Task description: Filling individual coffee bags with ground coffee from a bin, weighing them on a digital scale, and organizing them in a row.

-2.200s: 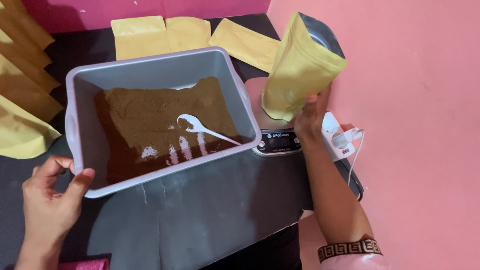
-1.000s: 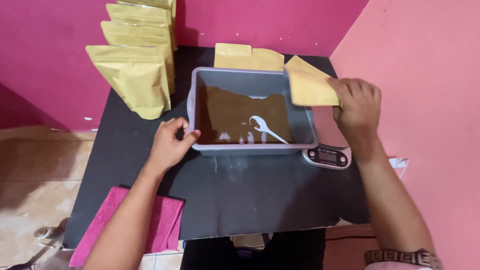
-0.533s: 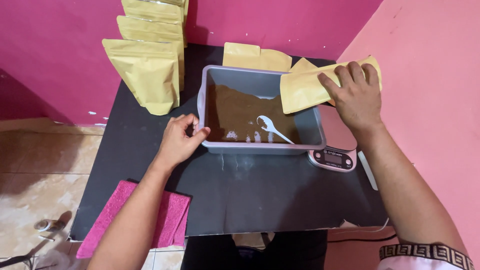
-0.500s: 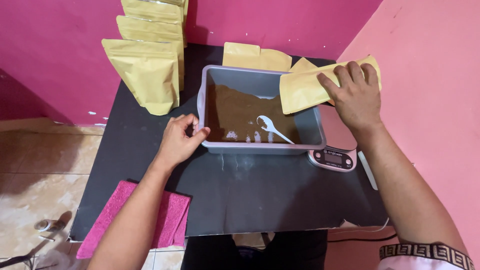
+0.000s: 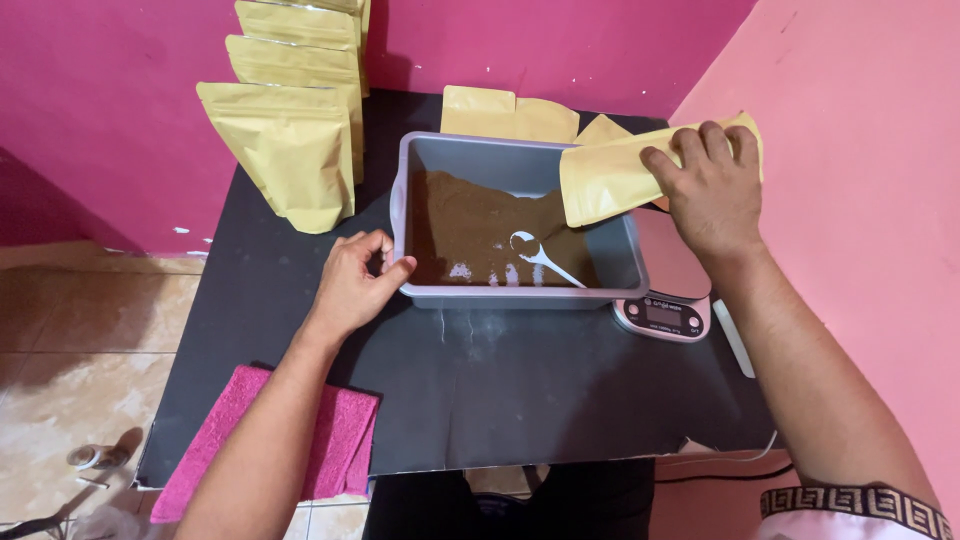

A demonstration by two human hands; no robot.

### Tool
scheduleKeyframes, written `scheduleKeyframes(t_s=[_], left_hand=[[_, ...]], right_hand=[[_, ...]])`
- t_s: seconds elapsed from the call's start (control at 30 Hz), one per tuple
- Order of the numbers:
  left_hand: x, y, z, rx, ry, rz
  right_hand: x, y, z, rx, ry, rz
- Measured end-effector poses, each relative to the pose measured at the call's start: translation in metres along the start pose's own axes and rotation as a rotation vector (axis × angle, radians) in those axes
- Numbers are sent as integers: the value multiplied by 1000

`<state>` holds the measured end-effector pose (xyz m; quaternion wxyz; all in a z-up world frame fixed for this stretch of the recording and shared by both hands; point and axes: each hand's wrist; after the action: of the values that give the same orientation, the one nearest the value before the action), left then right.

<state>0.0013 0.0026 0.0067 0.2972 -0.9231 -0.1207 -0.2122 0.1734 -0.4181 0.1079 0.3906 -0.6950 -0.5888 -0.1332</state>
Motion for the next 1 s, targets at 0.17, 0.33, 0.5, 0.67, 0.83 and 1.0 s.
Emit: scheduleKeyframes(t_s=[0.17,0.33,0.5,0.67,0.83,1.0], left_hand=[[-1,2,3,-3,-16,0],[-2,1,1,-7,-20,-5],[0,3,4,-1,2,-5],[-1,3,11,-17,11,4],[-3,4,20,-34,36,14],[-2,2,28,-105,46,16]], right_hand=[[-24,8,9,268,233,202],[-36,12,14,591,552,537],[-24,-25,36,1077,1000,365],[-48,-36,25,1290,1280,174],[-81,-20,24,1351,1377,152],[-121,29,30,1699,1234,-356]])
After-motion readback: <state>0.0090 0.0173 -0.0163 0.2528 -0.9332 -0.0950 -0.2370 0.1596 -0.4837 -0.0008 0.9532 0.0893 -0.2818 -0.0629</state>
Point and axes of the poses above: each hand's wrist, its own x-axis towards the middle knuckle, its own y-axis out of the palm, z = x × y, and after that the axes turned 2 degrees about y, right-handed
